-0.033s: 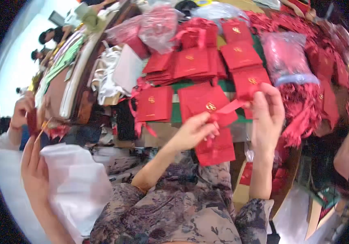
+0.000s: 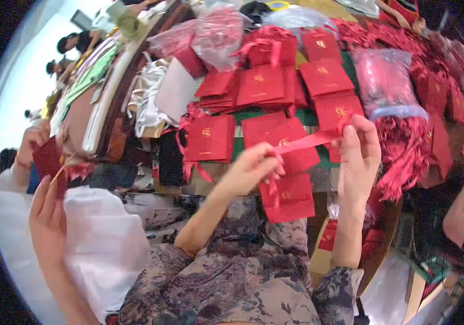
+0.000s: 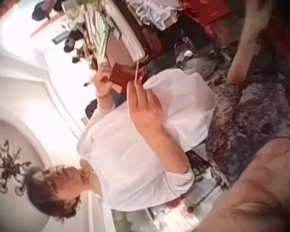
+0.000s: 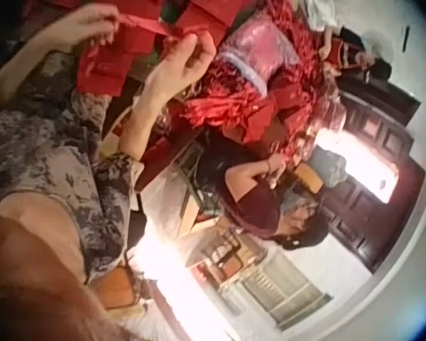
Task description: The person assembles gift bags by attaching ribbon handles, folding the red bags, and placing the completed bags into a box by hand.
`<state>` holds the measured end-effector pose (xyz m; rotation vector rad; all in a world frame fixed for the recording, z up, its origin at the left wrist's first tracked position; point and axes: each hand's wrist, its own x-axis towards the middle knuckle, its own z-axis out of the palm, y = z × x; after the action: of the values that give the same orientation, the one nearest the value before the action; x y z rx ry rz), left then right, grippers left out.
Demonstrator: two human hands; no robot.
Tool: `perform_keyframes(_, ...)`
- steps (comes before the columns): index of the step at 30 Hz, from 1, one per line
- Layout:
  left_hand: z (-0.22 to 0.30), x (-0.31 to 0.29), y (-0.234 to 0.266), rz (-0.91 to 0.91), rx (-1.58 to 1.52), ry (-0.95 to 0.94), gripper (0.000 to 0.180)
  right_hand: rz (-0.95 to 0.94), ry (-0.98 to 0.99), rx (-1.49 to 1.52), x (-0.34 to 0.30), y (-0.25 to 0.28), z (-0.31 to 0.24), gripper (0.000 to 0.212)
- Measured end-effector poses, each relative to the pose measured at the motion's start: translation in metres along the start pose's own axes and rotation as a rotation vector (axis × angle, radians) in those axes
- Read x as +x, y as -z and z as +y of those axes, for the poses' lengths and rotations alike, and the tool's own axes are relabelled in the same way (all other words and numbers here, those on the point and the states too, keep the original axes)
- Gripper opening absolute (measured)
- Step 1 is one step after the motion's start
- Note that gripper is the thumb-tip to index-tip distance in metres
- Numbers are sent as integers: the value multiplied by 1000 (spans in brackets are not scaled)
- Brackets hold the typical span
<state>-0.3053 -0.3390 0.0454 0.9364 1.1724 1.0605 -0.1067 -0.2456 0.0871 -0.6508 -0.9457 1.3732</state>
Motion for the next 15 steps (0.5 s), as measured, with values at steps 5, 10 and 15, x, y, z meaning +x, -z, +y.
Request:
perform_keyframes(5,45,-42,82,496,194,-314,11,-293,-226,-255,-20,-19,56,13)
perform_keyframes(10,43,-63,165,780,329,-534,10,-617,-188,-258,-35,-102,130,16)
perform_keyframes(15,4,-53,226,1112,837,-405,13,-740,178,-424,-40,-155,195,31)
